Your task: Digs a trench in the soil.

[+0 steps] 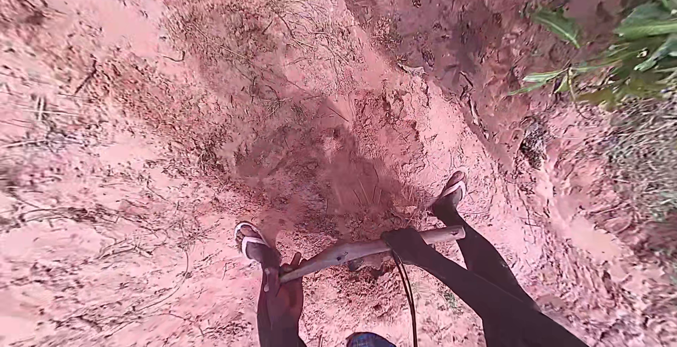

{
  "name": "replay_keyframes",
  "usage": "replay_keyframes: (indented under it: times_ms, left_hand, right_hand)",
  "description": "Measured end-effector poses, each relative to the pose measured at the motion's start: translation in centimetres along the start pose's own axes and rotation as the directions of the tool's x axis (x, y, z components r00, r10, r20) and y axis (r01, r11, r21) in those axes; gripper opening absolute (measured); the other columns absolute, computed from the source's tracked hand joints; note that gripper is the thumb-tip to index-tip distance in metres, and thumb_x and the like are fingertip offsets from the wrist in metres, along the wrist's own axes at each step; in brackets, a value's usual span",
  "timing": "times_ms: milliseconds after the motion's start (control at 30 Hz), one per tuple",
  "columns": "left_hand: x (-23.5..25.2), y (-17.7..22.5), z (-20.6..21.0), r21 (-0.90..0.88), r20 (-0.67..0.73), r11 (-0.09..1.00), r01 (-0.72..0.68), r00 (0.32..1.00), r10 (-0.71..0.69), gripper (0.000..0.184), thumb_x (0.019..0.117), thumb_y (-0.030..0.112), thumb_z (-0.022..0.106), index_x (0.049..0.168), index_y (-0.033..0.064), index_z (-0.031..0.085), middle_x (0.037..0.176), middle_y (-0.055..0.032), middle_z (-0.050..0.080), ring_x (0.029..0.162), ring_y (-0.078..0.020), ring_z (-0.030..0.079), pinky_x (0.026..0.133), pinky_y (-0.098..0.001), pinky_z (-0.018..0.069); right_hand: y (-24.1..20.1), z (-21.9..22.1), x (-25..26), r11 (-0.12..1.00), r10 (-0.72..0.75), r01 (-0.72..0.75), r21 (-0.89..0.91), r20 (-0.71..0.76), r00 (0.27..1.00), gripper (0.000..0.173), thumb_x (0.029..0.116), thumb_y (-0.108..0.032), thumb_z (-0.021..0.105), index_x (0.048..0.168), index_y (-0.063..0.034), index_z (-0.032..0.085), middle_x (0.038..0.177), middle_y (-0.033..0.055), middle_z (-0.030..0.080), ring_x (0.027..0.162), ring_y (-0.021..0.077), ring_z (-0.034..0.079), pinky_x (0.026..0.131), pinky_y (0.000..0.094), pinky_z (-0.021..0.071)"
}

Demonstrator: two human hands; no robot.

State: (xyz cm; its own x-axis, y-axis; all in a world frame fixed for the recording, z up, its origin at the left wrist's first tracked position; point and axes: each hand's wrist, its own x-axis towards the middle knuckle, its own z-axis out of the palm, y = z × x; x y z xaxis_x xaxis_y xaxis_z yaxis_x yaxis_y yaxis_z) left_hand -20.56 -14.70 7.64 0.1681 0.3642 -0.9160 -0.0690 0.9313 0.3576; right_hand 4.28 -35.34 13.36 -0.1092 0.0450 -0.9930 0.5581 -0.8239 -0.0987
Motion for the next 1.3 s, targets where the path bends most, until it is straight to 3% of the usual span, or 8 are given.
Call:
replay_keyframes:
  times_ms: [167,300,433,600,767,900,1133,1300]
  left_hand:
    - [-3.3,3.6,-4.4,-0.163,-0.194,0.983,-0.083,0.98,0.05,0.041,0.1106,0.042,0.031,0.093,0.0178,0.058,0.085,-0.0019,0.073,0.082,-0.0214,0.074,0.077,-0.0436,0.0622]
    - [-6.8,12.1,-3.5,-0.202,-0.018,0.906,-0.373,0.926,0.378,0.056,0.1106,0.042,0.025,0.077,0.0248,0.066,0.08,0.0028,0.075,0.089,-0.0165,0.075,0.092,-0.0397,0.0592]
    - [-9.0,24.4,4.8,-0.135,0.373,0.575,-0.807,0.497,0.784,0.032,0.103,0.047,0.052,0.084,0.0283,0.07,0.079,0.0055,0.073,0.09,-0.0137,0.074,0.102,-0.0382,0.054]
    - [-10.0,29.8,23.8,0.041,0.519,-0.046,-0.998,-0.018,0.855,0.025,0.1046,0.028,0.056,0.082,0.0168,0.057,0.068,0.013,0.053,0.058,0.0048,0.052,0.057,-0.0139,0.0477]
    - [-13.0,26.2,25.4,0.132,0.671,-0.452,-0.882,-0.256,0.696,0.035,0.103,0.028,0.057,0.073,0.0093,0.05,0.065,-0.0007,0.049,0.065,-0.0082,0.05,0.068,-0.0244,0.044]
    - [-16.7,21.5,20.4,0.109,0.787,-0.33,-0.938,-0.121,0.604,0.037,0.1055,0.038,0.051,0.076,0.017,0.047,0.065,0.004,0.046,0.07,-0.0066,0.053,0.086,-0.027,0.0478]
    - [-14.1,9.6,12.5,0.311,0.728,0.452,-0.836,0.515,0.453,0.039,0.1035,0.049,0.053,0.077,0.0199,0.053,0.065,0.0096,0.048,0.059,0.0026,0.05,0.058,-0.0153,0.0447]
    - [-12.6,1.4,7.9,0.428,0.666,0.704,-0.567,0.724,0.179,0.036,0.1028,0.049,0.053,0.079,0.0223,0.057,0.066,0.0132,0.052,0.059,0.004,0.052,0.059,-0.0164,0.0482]
  right_hand:
    - [-7.4,-2.4,-1.6,0.99,-0.039,0.045,-0.131,0.046,0.998,0.036,0.0931,-0.015,0.068,0.127,-0.0046,0.062,0.12,0.0239,0.068,0.112,0.0452,0.065,0.089,0.0664,0.0497]
    - [-14.8,-11.2,-3.9,0.919,-0.251,0.233,-0.319,-0.016,0.968,0.04,0.0929,-0.015,0.069,0.131,-0.0041,0.061,0.122,0.0248,0.067,0.114,0.0462,0.064,0.086,0.068,0.0487]
    - [-22.0,-24.8,-6.4,0.785,-0.517,0.349,-0.512,-0.23,0.825,0.036,0.0925,-0.024,0.074,0.122,-0.0044,0.067,0.112,0.0235,0.069,0.106,0.0457,0.066,0.083,0.0696,0.0472]
    - [-31.5,-38.7,-9.1,0.742,-0.624,0.144,-0.655,-0.596,0.504,0.046,0.0864,-0.028,0.078,0.13,-0.0207,0.067,0.123,0.011,0.07,0.122,0.0398,0.058,0.106,0.0738,0.0296]
    - [-32.6,-37.5,-11.0,0.701,-0.703,0.355,-0.618,-0.684,0.197,0.044,0.0876,-0.025,0.075,0.131,-0.0297,0.068,0.13,0.0026,0.068,0.127,0.0328,0.056,0.103,0.065,0.0363]
    - [-26.6,-28.3,-6.8,0.664,-0.687,0.535,-0.522,-0.708,0.163,0.038,0.0835,-0.02,0.081,0.121,-0.0239,0.073,0.12,0.0046,0.071,0.121,0.0337,0.059,0.098,0.0631,0.0406]
    - [-9.0,-4.1,1.1,0.867,-0.392,0.483,0.122,-0.432,0.812,0.047,0.0894,-0.029,0.077,0.131,-0.0086,0.066,0.123,0.0181,0.069,0.118,0.0404,0.062,0.106,0.0649,0.0378]
    - [-1.7,7.2,1.5,0.927,-0.184,0.24,0.29,-0.208,0.961,0.05,0.0889,-0.029,0.078,0.132,-0.0069,0.065,0.122,0.0215,0.069,0.117,0.043,0.062,0.106,0.0663,0.0371]
